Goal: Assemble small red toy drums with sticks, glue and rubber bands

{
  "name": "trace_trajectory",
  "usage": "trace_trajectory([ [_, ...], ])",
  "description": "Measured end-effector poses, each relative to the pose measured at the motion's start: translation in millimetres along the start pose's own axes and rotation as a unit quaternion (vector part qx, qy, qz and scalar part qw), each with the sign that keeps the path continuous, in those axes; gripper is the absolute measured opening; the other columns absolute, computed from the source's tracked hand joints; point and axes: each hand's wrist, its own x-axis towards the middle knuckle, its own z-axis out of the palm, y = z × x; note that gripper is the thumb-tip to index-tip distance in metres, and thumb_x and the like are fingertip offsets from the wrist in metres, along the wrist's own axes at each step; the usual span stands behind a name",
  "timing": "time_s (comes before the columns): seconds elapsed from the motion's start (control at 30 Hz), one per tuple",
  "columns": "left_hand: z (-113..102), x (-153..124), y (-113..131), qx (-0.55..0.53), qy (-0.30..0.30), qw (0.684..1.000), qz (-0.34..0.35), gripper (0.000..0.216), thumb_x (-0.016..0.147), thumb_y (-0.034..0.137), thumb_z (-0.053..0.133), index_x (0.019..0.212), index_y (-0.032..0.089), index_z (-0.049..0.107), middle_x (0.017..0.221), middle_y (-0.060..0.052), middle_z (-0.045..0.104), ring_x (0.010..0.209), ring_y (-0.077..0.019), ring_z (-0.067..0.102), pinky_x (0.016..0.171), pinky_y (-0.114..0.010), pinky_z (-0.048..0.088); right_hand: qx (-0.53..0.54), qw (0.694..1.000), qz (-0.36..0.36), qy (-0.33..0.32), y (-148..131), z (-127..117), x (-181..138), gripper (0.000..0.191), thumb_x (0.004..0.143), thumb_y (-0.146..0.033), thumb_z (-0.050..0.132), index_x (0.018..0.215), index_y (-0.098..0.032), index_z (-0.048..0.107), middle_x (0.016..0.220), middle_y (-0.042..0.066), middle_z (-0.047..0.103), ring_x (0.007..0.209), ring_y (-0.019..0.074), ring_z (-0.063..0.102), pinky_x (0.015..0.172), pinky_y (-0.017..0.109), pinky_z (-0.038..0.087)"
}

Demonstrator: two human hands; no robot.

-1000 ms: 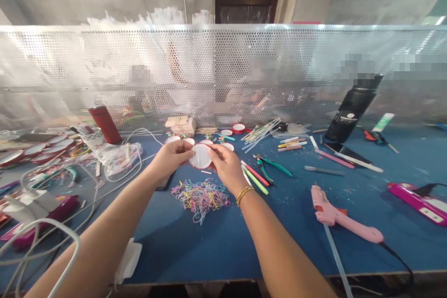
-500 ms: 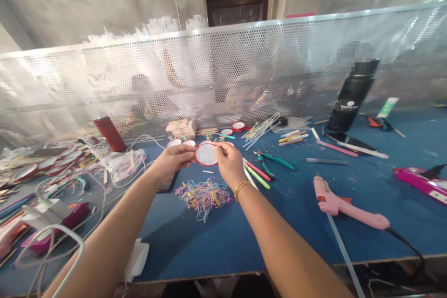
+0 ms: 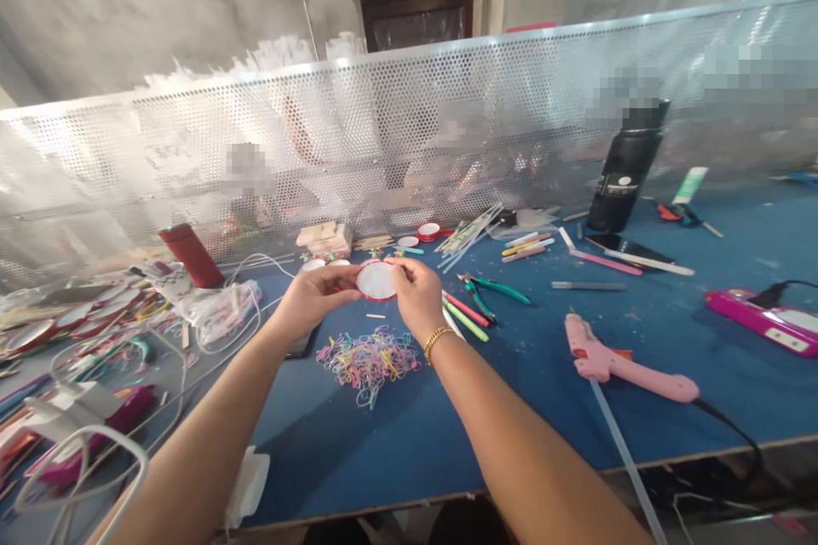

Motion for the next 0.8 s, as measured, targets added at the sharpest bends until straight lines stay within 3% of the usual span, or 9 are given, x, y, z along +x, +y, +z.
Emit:
trace_trajectory([
  [0.23,2,-2,2,0.026,-0.012,0.999,0.015,0.047,0.069,0.03,0.08,0.113,0.015,0.071,0.085,-0.005,0.072,0.074,-0.0135,0.063,0.072,-0.029,0.053,0.012,1.0,0.011,-0.004,1,1,-2,0.026,0.079,-0.035,0.058,0.091,-0.017,0.073,0.082,0.006,0.075,0.061,0.017,0.061,0.052,0.026,0.044],
  [0.43,4,-3,-4,0.045,-0.02,0.999,0.021,0.047,0.07,0.031,0.08,0.112,0.014,0.07,0.086,-0.005,0.07,0.074,-0.0134,0.062,0.07,-0.029,0.052,-0.026,0.999,-0.022,0.0,5,-1,-3,0.027,0.082,-0.037,0.055,0.089,-0.018,0.072,0.086,0.006,0.075,0.072,0.0198,0.065,0.062,0.029,0.049],
  [0.8,5,-4,-19,0.053,-0.037,0.997,0.029,0.051,0.07,0.03,0.079,0.117,0.013,0.068,0.084,-0.004,0.067,0.076,-0.0143,0.061,0.071,-0.029,0.052,-0.077,0.996,-0.038,0.01,13,-3,-4,0.031,0.081,-0.041,0.054,0.089,-0.018,0.073,0.087,0.007,0.075,0.079,0.0227,0.066,0.066,0.031,0.05],
])
